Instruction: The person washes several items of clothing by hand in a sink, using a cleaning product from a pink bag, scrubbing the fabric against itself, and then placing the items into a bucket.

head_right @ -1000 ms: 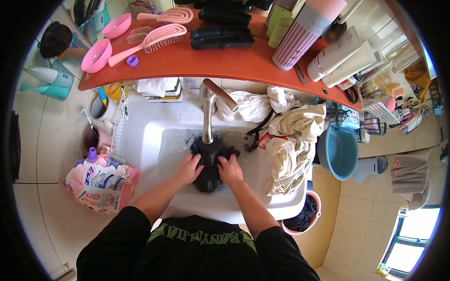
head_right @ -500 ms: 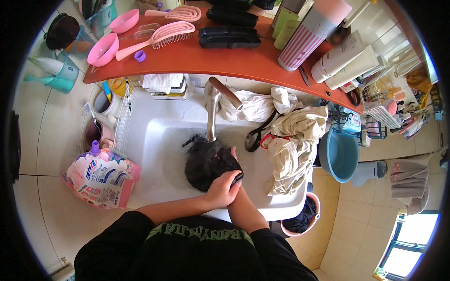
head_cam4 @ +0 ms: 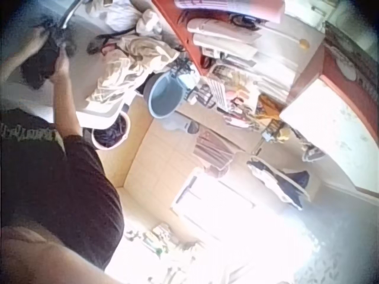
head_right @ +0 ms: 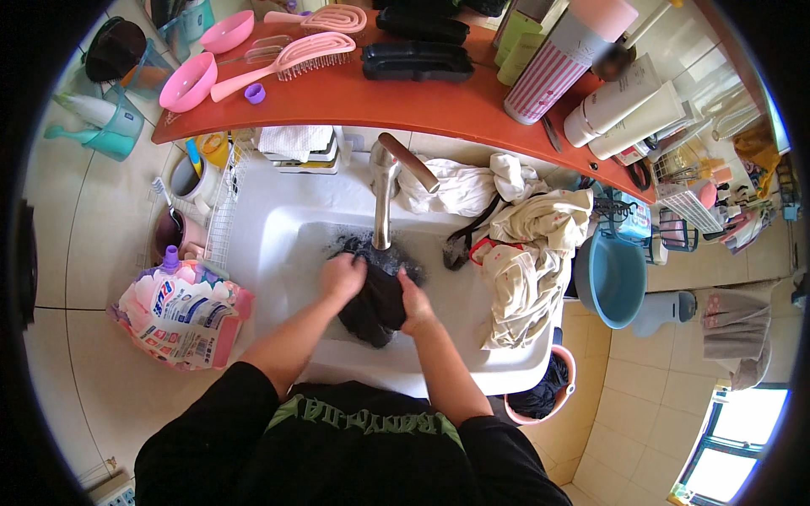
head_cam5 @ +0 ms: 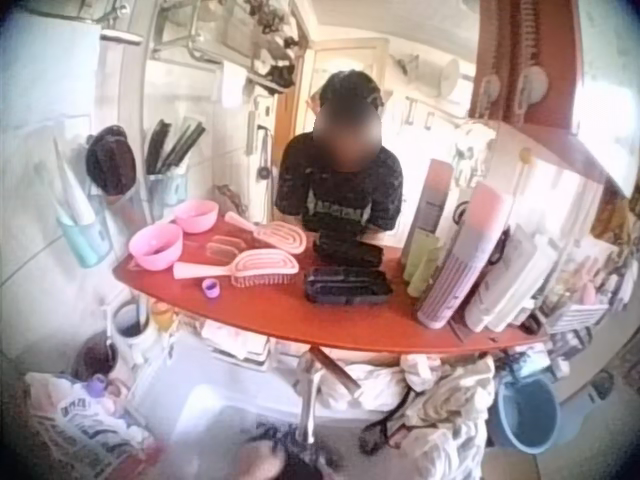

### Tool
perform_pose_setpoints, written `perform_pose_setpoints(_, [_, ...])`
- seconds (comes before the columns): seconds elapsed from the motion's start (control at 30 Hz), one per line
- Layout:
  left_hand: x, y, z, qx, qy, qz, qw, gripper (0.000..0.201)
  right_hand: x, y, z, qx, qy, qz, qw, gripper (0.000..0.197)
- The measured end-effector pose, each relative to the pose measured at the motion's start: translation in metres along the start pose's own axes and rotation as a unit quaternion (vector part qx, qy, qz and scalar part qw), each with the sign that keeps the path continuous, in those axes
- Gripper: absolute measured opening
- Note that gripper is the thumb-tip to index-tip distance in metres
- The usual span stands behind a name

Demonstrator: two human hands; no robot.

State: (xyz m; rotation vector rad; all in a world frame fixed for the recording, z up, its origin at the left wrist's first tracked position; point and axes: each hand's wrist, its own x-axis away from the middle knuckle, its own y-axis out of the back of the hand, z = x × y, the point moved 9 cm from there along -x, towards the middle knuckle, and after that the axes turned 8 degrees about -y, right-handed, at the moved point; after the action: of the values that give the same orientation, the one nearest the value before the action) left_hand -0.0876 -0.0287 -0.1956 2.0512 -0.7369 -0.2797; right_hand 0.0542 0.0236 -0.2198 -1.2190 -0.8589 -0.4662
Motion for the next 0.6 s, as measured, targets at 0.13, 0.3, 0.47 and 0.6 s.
perform_pose_setpoints(0.13, [0.015,0.012,0.018,-0.023,0.002,-0.080,0.997,0.030,0.038,0.045,0.096,0.520,0.288,-0.414,0.689,0.053])
perform_pose_setpoints(0.3, [0.048,-0.015,-0.015,-0.012,-0.244,0.100,0.964,0.027,0.025,0.011,0.059,0.745,0.259,-0.400,0.467,0.042])
perform_pose_setpoints(0.47, [0.027,-0.013,-0.011,-0.020,-0.056,0.078,0.995,0.019,0.018,0.047,0.073,0.570,0.400,-0.387,0.604,0.029])
perform_pose_setpoints(0.6, [0.032,-0.023,-0.023,0.195,-0.127,0.075,0.970,0.023,0.039,0.049,0.076,0.411,0.461,-0.456,0.641,0.027])
